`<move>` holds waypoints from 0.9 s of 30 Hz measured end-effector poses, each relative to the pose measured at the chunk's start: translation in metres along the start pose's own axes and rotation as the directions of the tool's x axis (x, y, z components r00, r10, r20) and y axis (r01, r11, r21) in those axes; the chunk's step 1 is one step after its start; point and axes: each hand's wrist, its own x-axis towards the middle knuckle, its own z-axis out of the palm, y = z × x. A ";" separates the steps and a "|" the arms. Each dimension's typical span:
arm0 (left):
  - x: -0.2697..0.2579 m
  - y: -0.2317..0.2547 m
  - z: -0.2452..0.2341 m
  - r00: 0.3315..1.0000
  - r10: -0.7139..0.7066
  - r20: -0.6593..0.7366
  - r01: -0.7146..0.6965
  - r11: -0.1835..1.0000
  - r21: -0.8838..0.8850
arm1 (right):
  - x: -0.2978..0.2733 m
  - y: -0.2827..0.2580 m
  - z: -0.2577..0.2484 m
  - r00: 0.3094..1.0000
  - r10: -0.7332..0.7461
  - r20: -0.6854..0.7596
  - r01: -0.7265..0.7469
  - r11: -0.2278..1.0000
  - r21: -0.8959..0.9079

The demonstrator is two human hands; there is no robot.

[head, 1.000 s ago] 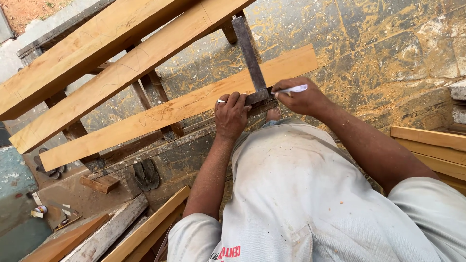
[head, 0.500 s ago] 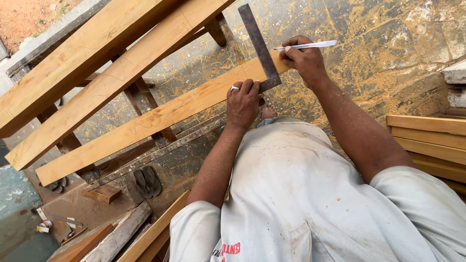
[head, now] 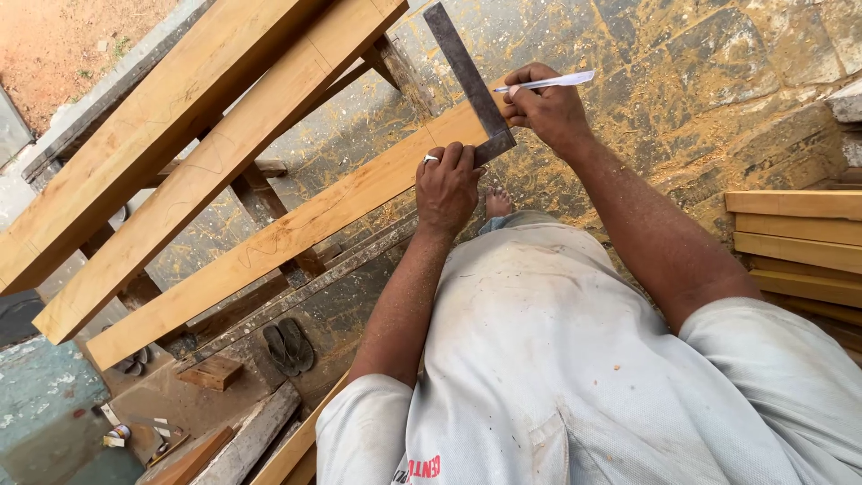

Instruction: Marking wooden beams using a try square and a pen for future cutting.

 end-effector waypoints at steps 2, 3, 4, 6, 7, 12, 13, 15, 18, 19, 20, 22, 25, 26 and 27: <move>0.001 0.000 0.001 1.000 0.007 -0.002 -0.007 1.000 0.017 | 0.001 -0.005 0.000 1.000 -0.013 0.004 0.013 1.000 -0.026; 0.001 0.000 0.001 1.000 0.004 -0.001 -0.004 1.000 0.024 | 0.001 -0.007 -0.001 0.999 -0.033 0.012 0.034 0.995 -0.096; 0.001 0.000 0.001 1.000 0.001 0.000 -0.001 1.000 0.031 | 0.001 -0.009 -0.001 0.998 -0.052 0.022 0.055 0.985 -0.164; 0.001 0.001 0.000 1.000 0.001 0.002 -0.001 1.000 0.028 | 0.001 -0.009 -0.004 0.990 -0.140 0.027 0.142 0.948 -0.286; 0.001 0.001 -0.001 1.000 -0.002 -0.001 0.002 1.000 0.027 | 0.002 -0.010 -0.006 0.972 -0.228 0.048 0.228 0.886 -0.404; 0.000 0.002 -0.001 1.000 0.003 -0.017 -0.003 0.999 0.038 | 0.004 -0.017 -0.004 0.920 -0.372 0.123 0.379 0.766 -0.519; 0.000 0.002 -0.001 1.000 0.001 -0.017 0.000 0.999 0.039 | 0.006 -0.017 -0.005 0.911 -0.386 0.147 0.401 0.744 -0.534; 0.001 0.001 0.000 1.000 0.001 -0.015 -0.001 0.999 0.038 | 0.009 -0.017 -0.004 0.903 -0.399 0.160 0.417 0.722 -0.552; 0.001 0.001 0.000 1.000 -0.002 -0.008 0.002 0.999 0.038 | 0.007 -0.025 -0.002 0.903 -0.391 0.179 0.419 0.709 -0.566; 0.001 0.001 0.000 1.000 -0.004 -0.006 0.004 0.999 0.040 | 0.005 -0.030 -0.002 0.909 -0.373 0.184 0.409 0.717 -0.565; 0.001 0.003 -0.001 1.000 -0.004 -0.005 0.004 0.999 0.037 | 0.000 -0.028 -0.006 0.910 -0.371 0.183 0.406 0.717 -0.566; 0.002 0.003 -0.004 1.000 -0.011 0.002 0.011 0.999 0.037 | -0.007 -0.023 -0.013 0.911 -0.327 0.252 0.412 0.661 -0.627; 0.001 0.001 -0.001 1.000 -0.010 -0.001 0.010 0.999 0.031 | -0.019 -0.042 -0.019 0.966 -0.084 0.246 0.234 0.692 -0.682; 0.002 0.001 0.000 1.000 -0.013 -0.005 0.013 0.999 0.031 | -0.014 -0.046 -0.018 0.964 -0.085 0.250 0.238 0.690 -0.683; 0.000 0.001 0.000 1.000 -0.010 -0.002 0.010 1.000 0.029 | -0.012 -0.047 -0.015 0.972 -0.080 0.220 0.208 0.728 -0.653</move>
